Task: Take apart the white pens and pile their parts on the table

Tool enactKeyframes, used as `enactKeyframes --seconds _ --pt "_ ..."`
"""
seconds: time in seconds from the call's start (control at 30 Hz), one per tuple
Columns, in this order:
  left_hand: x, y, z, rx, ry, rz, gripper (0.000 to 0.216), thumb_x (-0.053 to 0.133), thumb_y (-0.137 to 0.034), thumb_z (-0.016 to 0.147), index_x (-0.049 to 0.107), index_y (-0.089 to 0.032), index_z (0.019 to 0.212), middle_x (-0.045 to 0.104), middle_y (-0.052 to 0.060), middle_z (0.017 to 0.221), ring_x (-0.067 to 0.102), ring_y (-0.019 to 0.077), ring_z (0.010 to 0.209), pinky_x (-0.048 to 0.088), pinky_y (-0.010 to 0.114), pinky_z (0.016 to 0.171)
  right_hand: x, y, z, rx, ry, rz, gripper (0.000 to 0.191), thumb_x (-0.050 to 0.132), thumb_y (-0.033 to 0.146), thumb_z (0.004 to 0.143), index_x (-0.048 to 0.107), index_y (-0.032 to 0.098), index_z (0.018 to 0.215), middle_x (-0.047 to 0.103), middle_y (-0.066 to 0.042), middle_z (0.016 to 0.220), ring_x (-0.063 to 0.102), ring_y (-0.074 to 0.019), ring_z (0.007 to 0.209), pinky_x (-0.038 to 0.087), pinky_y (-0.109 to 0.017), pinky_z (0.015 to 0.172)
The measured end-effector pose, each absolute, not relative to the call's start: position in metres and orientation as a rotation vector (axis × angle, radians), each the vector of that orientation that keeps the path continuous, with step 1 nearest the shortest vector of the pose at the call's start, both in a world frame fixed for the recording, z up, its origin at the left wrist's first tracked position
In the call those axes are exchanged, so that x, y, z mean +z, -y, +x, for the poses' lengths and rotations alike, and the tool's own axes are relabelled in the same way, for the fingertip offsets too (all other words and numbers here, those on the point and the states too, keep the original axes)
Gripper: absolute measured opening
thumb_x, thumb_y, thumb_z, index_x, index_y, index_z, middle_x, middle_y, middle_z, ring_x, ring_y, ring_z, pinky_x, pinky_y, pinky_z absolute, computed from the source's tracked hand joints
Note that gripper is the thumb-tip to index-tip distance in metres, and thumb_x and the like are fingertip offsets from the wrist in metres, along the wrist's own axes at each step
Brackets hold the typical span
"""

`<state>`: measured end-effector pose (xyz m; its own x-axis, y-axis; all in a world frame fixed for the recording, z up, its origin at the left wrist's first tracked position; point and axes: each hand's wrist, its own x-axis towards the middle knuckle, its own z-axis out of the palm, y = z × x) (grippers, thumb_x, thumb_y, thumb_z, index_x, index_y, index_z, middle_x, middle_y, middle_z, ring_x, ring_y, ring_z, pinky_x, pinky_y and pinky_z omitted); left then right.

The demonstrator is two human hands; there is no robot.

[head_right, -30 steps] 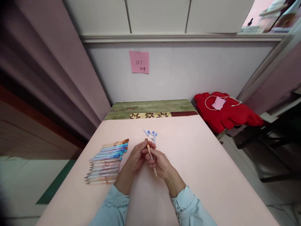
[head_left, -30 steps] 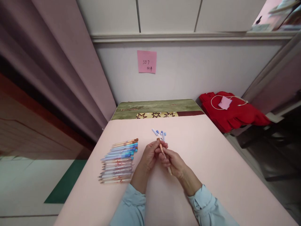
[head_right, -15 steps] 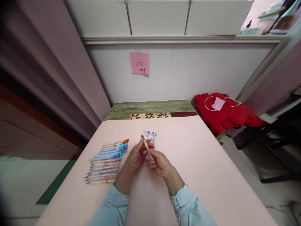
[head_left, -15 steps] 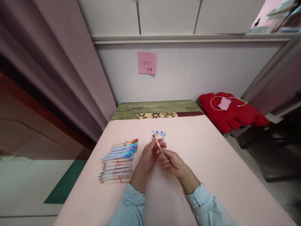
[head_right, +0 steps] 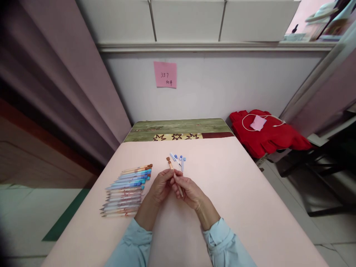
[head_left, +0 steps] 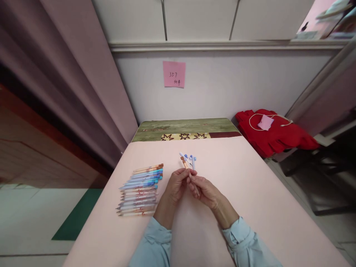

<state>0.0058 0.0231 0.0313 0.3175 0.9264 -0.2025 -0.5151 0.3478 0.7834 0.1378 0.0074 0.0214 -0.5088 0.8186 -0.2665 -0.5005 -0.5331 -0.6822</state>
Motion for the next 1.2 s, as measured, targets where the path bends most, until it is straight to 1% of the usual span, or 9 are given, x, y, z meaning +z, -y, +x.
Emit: enactKeyframes --seconds 0.07,0.17,0.33,0.5,0.6,0.7,0.8,1.0,1.2 --pt "0.031 -0.024 0.008 1.074 -0.797 0.630 0.027 0.075 -0.037 0.071 0.071 -0.011 0.079 0.061 0.002 0.052 0.053 0.0120 0.041 0.044 0.026 0.046 0.019 -0.007 0.134 2.029 0.733 -0.816 0.035 0.081 0.042 0.071 0.067 0.013 0.083 0.061 0.001 0.061 0.049 -0.0054 0.047 0.036 -0.017 0.046" --pt "0.030 -0.027 0.009 1.189 -0.880 0.539 0.026 0.082 -0.031 0.062 0.065 -0.012 0.069 0.068 0.005 0.066 0.058 0.0114 0.051 0.045 0.023 0.049 0.018 -0.005 0.131 1.929 0.785 -0.937 0.041 0.086 0.042 0.064 0.067 0.012 0.084 0.066 -0.002 0.068 0.058 -0.0085 0.054 0.044 -0.020 0.053" --pt "0.025 -0.031 0.005 1.245 -0.842 0.528 0.026 0.079 -0.033 0.067 0.064 -0.013 0.074 0.068 0.005 0.072 0.060 0.0109 0.057 0.048 0.022 0.054 0.024 -0.003 0.133 2.022 0.744 -0.966 0.055 0.064 0.064 0.079 0.068 0.011 0.090 0.067 -0.006 0.068 0.060 -0.0119 0.052 0.048 -0.024 0.051" --pt "0.023 -0.031 0.005 1.246 -0.836 0.523 0.028 0.080 -0.034 0.067 0.063 -0.013 0.073 0.067 0.004 0.071 0.060 0.0113 0.058 0.048 0.022 0.054 0.021 -0.003 0.134 1.955 0.759 -0.958 0.039 0.086 0.042 0.064 0.065 0.014 0.082 0.068 -0.003 0.074 0.063 -0.0116 0.061 0.051 -0.023 0.059" --pt "0.023 -0.031 0.005 1.224 -0.826 0.517 0.027 0.079 -0.035 0.069 0.064 -0.013 0.075 0.067 0.004 0.071 0.058 0.0103 0.053 0.046 0.022 0.050 0.020 -0.004 0.133 1.992 0.734 -0.983 0.044 0.078 0.054 0.070 0.065 0.015 0.087 0.069 -0.004 0.077 0.065 -0.0137 0.063 0.052 -0.026 0.058" --pt "0.021 -0.032 0.005 1.225 -0.822 0.547 0.025 0.077 -0.035 0.072 0.065 -0.013 0.075 0.068 0.004 0.072 0.057 0.0098 0.053 0.045 0.022 0.052 0.021 -0.004 0.132 2.045 0.729 -1.003 0.053 0.064 0.065 0.078 0.066 0.012 0.082 0.064 -0.004 0.064 0.059 -0.0106 0.051 0.047 -0.022 0.049" --pt "0.019 -0.034 0.002 1.285 -0.786 0.554 0.024 0.077 -0.033 0.072 0.065 -0.012 0.073 0.067 0.004 0.072 0.063 0.0123 0.066 0.049 0.023 0.063 0.023 -0.003 0.133 1.997 0.760 -1.014 0.044 0.073 0.055 0.075 0.065 0.012 0.078 0.058 0.002 0.055 0.049 -0.0053 0.042 0.036 -0.016 0.040" --pt "0.018 -0.040 -0.007 1.426 -0.771 0.396 0.025 0.079 -0.031 0.070 0.062 -0.015 0.079 0.067 0.001 0.074 0.065 0.0141 0.070 0.054 0.033 0.076 0.025 -0.002 0.137 2.018 0.839 -1.033 0.041 0.072 0.052 0.075 0.063 0.013 0.080 0.062 0.000 0.058 0.049 -0.0058 0.042 0.036 -0.016 0.040" --pt "0.017 -0.044 -0.009 1.476 -0.814 0.362 0.023 0.074 -0.029 0.073 0.062 -0.014 0.086 0.066 0.003 0.077 0.065 0.0137 0.069 0.054 0.033 0.076 0.016 -0.008 0.139 1.967 0.700 -0.953 0.036 0.067 0.048 0.080 0.067 0.013 0.089 0.060 0.001 0.058 0.039 -0.0040 0.038 0.022 -0.016 0.035"
